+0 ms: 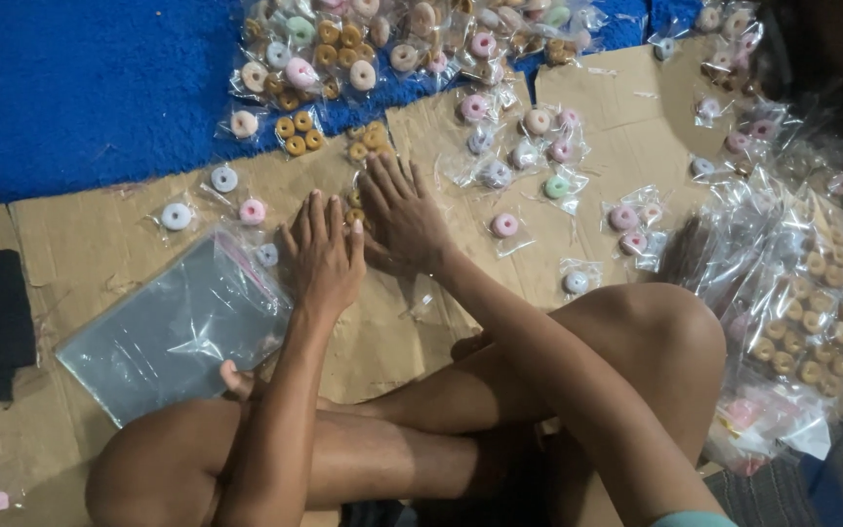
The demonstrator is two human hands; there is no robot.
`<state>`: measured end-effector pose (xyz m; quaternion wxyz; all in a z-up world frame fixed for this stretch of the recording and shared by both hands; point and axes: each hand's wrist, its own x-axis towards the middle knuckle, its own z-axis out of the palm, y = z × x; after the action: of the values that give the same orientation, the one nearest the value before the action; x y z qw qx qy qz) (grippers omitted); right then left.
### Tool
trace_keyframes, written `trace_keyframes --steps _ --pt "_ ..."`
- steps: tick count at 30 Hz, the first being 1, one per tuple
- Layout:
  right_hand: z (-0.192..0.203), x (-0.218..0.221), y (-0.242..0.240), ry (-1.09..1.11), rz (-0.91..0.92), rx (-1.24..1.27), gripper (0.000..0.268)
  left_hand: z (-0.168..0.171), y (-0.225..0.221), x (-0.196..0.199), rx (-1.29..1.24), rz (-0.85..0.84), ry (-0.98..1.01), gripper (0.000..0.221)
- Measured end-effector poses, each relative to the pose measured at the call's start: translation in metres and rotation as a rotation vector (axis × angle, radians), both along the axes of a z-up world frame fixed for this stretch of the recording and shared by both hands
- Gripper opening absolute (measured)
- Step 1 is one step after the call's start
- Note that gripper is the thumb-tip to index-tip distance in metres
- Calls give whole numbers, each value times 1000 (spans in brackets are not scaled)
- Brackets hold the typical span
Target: The person sorts small donut-shaped items on a cardboard sheet and places them into plastic bags by hand while sitting on the floor.
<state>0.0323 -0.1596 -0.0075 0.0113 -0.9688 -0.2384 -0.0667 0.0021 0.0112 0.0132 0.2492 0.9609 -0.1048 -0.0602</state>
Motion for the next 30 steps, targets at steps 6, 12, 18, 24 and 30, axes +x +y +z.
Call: trace_keyframes --steps 6,12,18,24,30 --pt "-17 4 -7 -90 -39 64 103 7 1 -2 14 -22 10 68" --pt "-3 -17 -15 52 9 263 97 16 4 -1 -9 -51 32 68" --pt "-22 -25 -18 -54 291 378 44 16 4 0 -31 -19 67 69" --pt "0 -31 -2 -148 244 262 54 -21 4 4 0 20 6 66" --pt "-57 -13 -2 -296 47 221 58 -18 6 -3 0 -18 -32 64"
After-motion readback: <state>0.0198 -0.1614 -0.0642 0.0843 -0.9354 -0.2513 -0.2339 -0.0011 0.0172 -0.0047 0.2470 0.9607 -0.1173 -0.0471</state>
